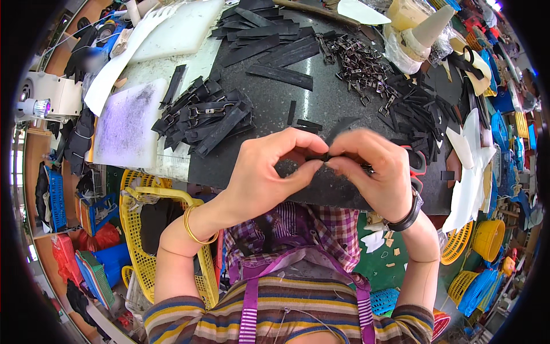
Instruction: The person assembles small straps by threading narrow strips of material through metal buckles and folding them by hand on a workbench.
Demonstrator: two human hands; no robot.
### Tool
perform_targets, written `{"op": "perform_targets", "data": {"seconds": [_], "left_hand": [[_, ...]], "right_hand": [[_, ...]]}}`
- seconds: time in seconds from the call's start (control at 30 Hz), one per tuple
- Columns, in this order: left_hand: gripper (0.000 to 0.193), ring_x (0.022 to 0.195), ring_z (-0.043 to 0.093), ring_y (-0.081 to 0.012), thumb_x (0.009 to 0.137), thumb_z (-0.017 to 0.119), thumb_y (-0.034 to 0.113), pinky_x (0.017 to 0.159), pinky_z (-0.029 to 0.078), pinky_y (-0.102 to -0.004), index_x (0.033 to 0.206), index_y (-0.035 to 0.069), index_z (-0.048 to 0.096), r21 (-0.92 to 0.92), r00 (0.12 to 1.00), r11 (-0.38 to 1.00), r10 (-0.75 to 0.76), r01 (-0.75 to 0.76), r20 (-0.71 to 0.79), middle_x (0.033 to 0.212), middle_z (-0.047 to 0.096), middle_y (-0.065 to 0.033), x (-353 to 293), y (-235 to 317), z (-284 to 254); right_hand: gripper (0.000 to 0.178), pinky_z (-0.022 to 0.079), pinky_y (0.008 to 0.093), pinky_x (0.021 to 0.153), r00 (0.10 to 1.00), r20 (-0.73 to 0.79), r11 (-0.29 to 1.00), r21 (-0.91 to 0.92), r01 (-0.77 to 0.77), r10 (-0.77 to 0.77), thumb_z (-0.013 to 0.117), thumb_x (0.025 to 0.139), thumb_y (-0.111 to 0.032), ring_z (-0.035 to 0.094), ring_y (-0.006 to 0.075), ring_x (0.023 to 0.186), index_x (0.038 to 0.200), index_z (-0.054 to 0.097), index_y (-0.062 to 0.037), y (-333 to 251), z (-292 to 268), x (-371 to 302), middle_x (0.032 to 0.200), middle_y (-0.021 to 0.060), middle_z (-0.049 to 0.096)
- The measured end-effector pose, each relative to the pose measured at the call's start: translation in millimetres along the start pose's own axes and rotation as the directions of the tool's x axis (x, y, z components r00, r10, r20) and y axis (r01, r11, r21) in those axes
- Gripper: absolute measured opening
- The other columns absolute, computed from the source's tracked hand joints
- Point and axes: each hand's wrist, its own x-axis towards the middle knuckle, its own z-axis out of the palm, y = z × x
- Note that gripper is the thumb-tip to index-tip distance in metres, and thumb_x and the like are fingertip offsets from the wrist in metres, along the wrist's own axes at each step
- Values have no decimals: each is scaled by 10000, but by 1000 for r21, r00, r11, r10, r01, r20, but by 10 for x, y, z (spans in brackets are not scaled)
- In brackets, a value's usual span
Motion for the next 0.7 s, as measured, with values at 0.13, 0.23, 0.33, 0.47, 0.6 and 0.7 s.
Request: {"op": "perform_targets", "data": {"seconds": [0.13,0.23,0.33,0.47,0.6,0.7], "left_hand": [[234,868,623,-114,759,690,-61,788,510,-244,979,-2,637,-82,995,996,10,-18,-98,976,643,-64,-50,61,31],[220,811,632,-137,724,712,-70,747,516,-251,921,6,652,86,986,990,118,-108,-120,913,649,-83,-31,-8,6],[217,751,641,-180,693,723,-82,698,524,-264,882,5,658,290,964,930,257,-226,-71,848,643,-101,-66,75,0],[196,710,648,-229,689,720,-69,610,513,-277,864,-2,660,318,896,867,433,-384,-98,818,645,-124,-158,108,98],[99,738,638,-174,793,642,-28,627,503,-244,892,-38,648,-111,991,986,131,-126,42,848,648,-108,-16,-33,-67],[112,730,581,-70,873,618,56,667,467,-205,939,-29,647,-406,970,894,-110,191,215,828,623,-27,26,-65,-52]], "right_hand": [[217,491,245,546,978,-141,974,-187,125,-153,662,742,49,642,156,641,950,638,-10,-20,-6,57,768,72,641],[126,501,316,539,997,6,988,-135,77,-77,681,762,-75,620,254,590,876,632,-53,41,31,-8,734,89,632],[90,497,303,527,986,-66,988,-2,-154,153,659,760,-46,619,222,560,847,635,-43,-38,79,-46,690,96,624],[126,492,275,516,993,-116,994,-108,-17,4,640,766,-12,628,172,549,889,626,-35,-85,109,-90,674,77,623],[150,486,247,487,997,33,966,248,-71,64,565,822,49,630,116,542,937,601,-40,-8,14,-90,725,60,637],[145,484,244,482,994,82,957,278,-86,66,554,825,57,628,108,542,928,598,-34,-32,-37,-90,723,61,637]]}}
